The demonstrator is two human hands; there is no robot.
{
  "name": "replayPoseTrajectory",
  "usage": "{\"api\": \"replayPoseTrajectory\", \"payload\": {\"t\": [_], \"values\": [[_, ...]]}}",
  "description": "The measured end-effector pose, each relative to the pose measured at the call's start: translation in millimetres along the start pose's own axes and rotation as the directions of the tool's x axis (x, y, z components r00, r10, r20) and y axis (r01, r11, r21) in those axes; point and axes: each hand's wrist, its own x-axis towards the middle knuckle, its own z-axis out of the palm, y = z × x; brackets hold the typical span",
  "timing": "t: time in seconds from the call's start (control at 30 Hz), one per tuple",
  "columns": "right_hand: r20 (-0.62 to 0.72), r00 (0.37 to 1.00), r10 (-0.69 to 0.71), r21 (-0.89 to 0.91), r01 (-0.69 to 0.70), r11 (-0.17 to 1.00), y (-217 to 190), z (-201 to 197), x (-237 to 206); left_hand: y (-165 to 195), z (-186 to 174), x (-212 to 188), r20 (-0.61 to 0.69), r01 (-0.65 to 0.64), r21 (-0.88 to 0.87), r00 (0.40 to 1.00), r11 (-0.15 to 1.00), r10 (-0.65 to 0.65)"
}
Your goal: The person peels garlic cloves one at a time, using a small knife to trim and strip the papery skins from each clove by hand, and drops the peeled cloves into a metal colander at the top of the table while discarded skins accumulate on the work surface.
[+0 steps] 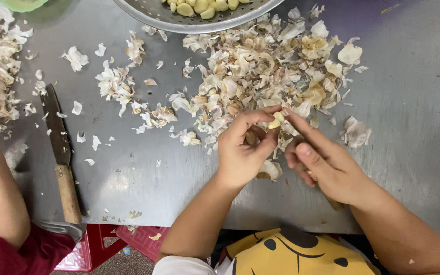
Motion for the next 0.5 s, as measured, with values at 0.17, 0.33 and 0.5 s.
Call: {"api": "replayPoseTrajectory", "payload": {"t": [0.17, 0.33, 0.5], "values": [[-0.030, 0.997, -0.077, -0.010, 0.076, 0.997, -3.6, 0.6, -1.0, 2.3, -0.4, -0.4, -0.024, -0.049, 0.043, 0.998, 0.998, 0.050], [-0.010, 0.996, -0.089, -0.207, 0.085, 0.975, -2.4, 4.2, -1.0, 4.7, -1.4, 0.3, -0.055, -0.087, 0.103, 0.994, 0.991, 0.093], [-0.052, 0.993, -0.104, -0.235, 0.089, 0.968, 0.2, 2.5, 3.3, 4.7, -2.3, 1.1, -0.067, -0.124, 0.172, 0.988, 0.977, 0.137]]}}
